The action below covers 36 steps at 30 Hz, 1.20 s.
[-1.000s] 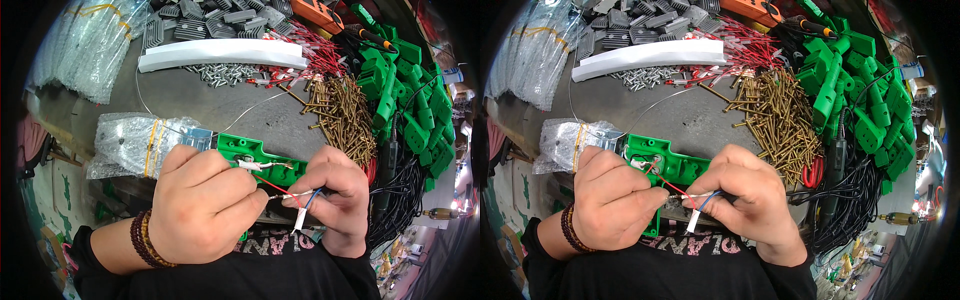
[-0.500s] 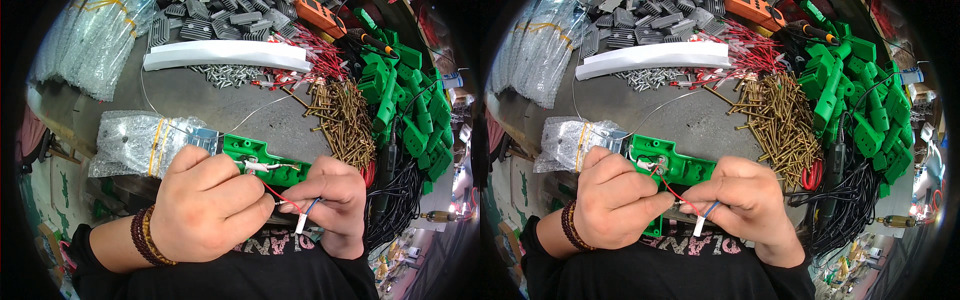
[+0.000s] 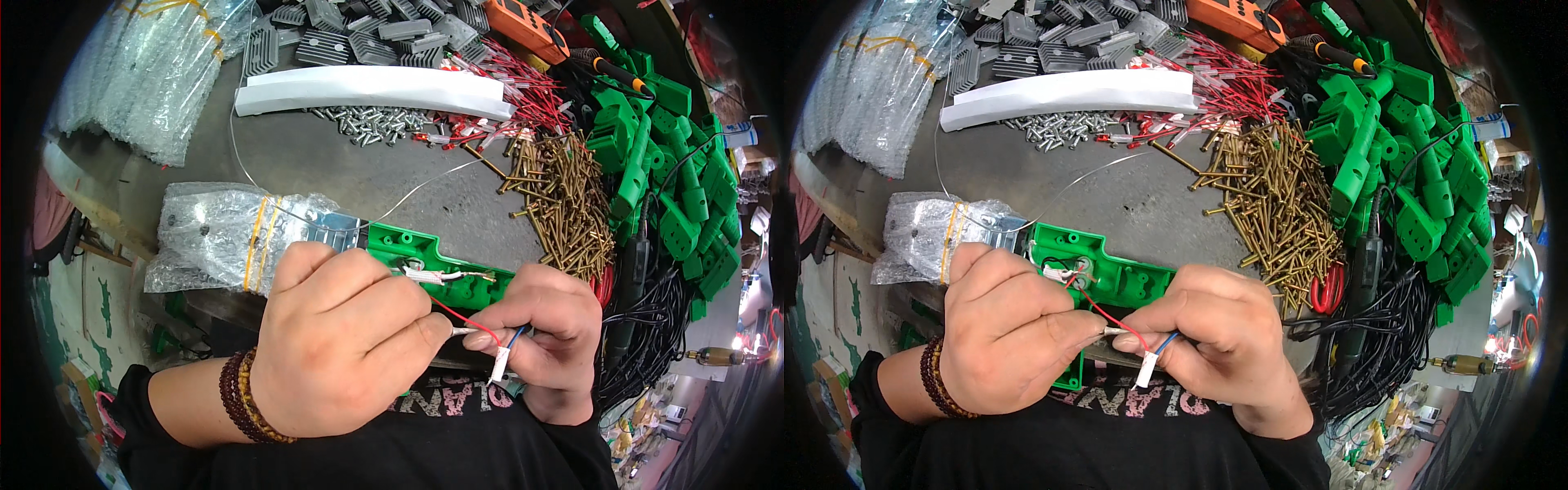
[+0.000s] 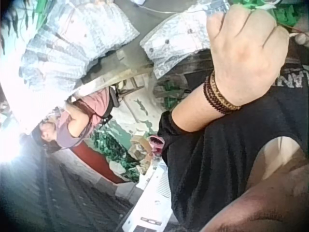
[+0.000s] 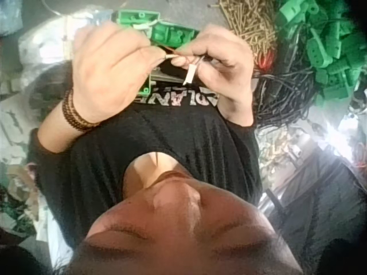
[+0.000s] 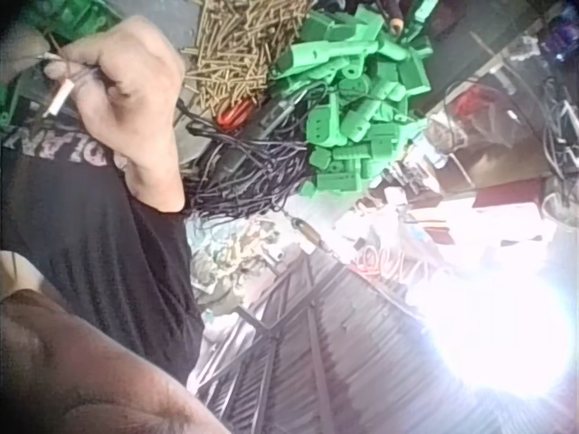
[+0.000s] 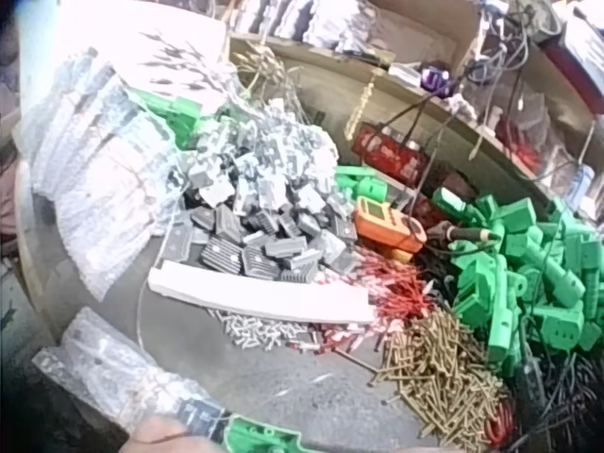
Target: Soldering internal components and assembling the plastic housing of a hand-held tool with screws.
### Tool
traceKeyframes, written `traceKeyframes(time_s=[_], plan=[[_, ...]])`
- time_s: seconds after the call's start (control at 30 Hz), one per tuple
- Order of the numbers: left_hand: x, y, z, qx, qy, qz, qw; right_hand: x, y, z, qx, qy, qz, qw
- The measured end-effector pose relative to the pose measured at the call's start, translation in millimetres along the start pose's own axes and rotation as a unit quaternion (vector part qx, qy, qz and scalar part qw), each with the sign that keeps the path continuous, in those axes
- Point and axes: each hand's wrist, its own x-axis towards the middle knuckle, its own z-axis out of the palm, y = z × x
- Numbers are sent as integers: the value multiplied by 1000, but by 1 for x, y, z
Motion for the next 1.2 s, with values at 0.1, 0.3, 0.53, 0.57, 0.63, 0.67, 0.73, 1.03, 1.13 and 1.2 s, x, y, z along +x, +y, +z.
traceKeyframes(time_s=[0.1,0.3,0.53,0.57,0.63,0.67,0.73,1.03,1.13,1.2], plan=[[-2,-1,0,6,5,8,1000,-1,3,-3,-9,-25,7,1000],[-4,-3,3,13,17,13,1000,3,2,3,-6,3,6,1000],[-4,-4,7,46,35,36,998,4,-1,2,-76,-55,14,995],[-4,-5,7,47,36,36,998,3,0,3,-60,-37,17,997],[-4,-5,7,30,25,32,999,3,1,3,-24,-2,34,999],[-4,-5,7,30,25,32,999,2,2,3,-24,-2,34,999],[-3,-4,7,29,20,29,999,2,3,3,-35,5,29,999],[-4,-3,5,27,15,22,999,2,7,4,-101,-5,-15,995],[-3,-1,4,9,17,5,1000,3,7,6,-57,41,4,998],[-3,-2,3,8,13,6,1000,2,6,3,-53,43,20,997]])
